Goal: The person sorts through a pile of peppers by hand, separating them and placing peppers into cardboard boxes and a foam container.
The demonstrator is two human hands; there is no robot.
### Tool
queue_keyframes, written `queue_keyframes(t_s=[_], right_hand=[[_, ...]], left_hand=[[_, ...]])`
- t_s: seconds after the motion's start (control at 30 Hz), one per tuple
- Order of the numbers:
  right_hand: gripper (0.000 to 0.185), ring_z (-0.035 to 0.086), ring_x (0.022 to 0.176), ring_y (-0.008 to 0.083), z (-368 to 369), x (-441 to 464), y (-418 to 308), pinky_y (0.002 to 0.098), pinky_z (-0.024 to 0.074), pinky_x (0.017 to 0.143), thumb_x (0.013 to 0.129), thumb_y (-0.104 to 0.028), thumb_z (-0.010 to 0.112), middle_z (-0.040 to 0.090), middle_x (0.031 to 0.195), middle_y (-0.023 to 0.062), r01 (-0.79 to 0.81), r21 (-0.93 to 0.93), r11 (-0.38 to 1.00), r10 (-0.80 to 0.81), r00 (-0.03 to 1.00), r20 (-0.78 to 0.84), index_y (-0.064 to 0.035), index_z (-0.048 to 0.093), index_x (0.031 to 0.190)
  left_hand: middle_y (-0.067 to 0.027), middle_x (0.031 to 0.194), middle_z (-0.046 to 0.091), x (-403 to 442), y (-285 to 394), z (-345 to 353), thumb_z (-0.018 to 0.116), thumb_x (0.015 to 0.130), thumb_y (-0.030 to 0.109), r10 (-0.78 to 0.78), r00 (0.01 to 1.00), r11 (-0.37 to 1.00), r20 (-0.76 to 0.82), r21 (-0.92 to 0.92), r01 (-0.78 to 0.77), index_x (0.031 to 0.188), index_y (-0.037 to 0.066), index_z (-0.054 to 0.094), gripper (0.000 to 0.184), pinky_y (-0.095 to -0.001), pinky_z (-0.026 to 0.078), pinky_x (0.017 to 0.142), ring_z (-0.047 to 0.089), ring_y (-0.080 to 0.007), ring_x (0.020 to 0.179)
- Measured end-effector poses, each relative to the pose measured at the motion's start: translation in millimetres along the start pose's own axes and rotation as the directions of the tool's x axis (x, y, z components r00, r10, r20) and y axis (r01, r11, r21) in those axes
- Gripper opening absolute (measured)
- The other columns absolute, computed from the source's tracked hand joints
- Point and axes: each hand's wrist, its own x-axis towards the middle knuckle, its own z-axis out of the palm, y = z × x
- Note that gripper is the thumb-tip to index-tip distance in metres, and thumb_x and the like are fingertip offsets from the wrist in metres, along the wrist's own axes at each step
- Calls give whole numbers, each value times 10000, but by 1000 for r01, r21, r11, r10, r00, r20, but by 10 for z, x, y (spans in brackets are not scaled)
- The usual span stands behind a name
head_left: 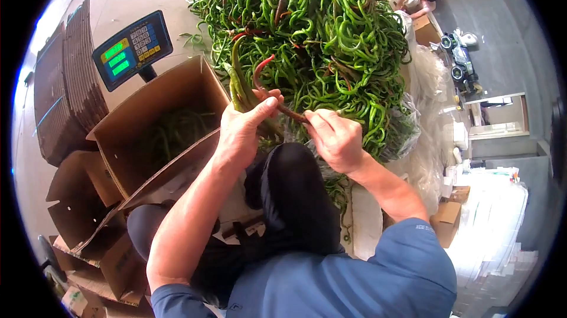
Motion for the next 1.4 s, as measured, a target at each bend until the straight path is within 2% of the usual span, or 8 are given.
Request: queue_keyframes(t_s=[0.17,0.3,0.43,0.57,0.7,1.1,1.37,1.4], right_hand=[[257,674,656,250,114,116,-224,345,539,528,845,-162,735,669,889,114,-39,266,963,25,998,57,-13,676,1046],[176,684,711,300,332,-92,250,366,560,609,903,-219,683,693,924,123,-261,315,912,254,965,63,-63,696,984],[207,694,817,329,821,-558,1336,440,565,688,918,-228,610,703,948,130,-573,-149,806,586,807,67,-67,701,1008],[224,698,861,359,999,-584,1999,461,572,718,917,-197,575,700,952,177,-554,-531,642,738,635,230,-25,682,1010],[185,712,815,371,1221,-510,2161,475,574,714,889,-166,575,714,852,191,-475,-593,650,747,541,385,-12,666,938],[228,682,788,392,446,-594,1851,486,529,705,853,-259,661,706,816,174,-734,-258,628,778,589,217,-56,645,956],[257,667,632,191,-200,-808,1613,355,521,601,836,-237,753,685,713,89,-856,-99,508,811,435,392,-13,637,885],[268,630,595,147,-76,-1000,1755,292,494,532,863,-243,744,669,699,71,-931,218,294,808,364,464,0,631,847]], left_hand=[[-137,939,709,11,35,16,728,875,184,-37,998,992,-41,115,42,1064,-35,661,297,-375,546,782,665,-207,843],[-116,882,673,4,47,-5,715,862,92,24,990,1000,-136,22,-21,1066,-25,612,256,-354,559,746,670,-210,814],[-115,902,658,2,63,-4,723,846,76,-10,992,1000,-128,-21,8,1071,-20,607,270,-359,557,769,670,-217,844],[-114,913,665,-10,104,39,722,844,75,-77,994,997,-74,-33,75,1066,-18,610,265,-357,549,790,668,-215,853],[-99,902,673,34,57,18,716,850,81,-88,992,996,-95,-6,88,1055,-8,619,243,-343,539,780,664,-199,843],[-99,889,676,48,-26,13,739,846,119,-115,988,990,-104,66,123,1036,13,627,245,-350,553,705,645,-184,821],[-97,914,665,110,-133,-31,763,858,126,-107,990,994,-89,24,109,1078,24,597,293,-360,541,797,661,-215,860],[-96,914,664,110,-138,-33,762,862,130,-97,991,994,-97,33,101,1078,27,597,291,-362,544,796,661,-214,860]])
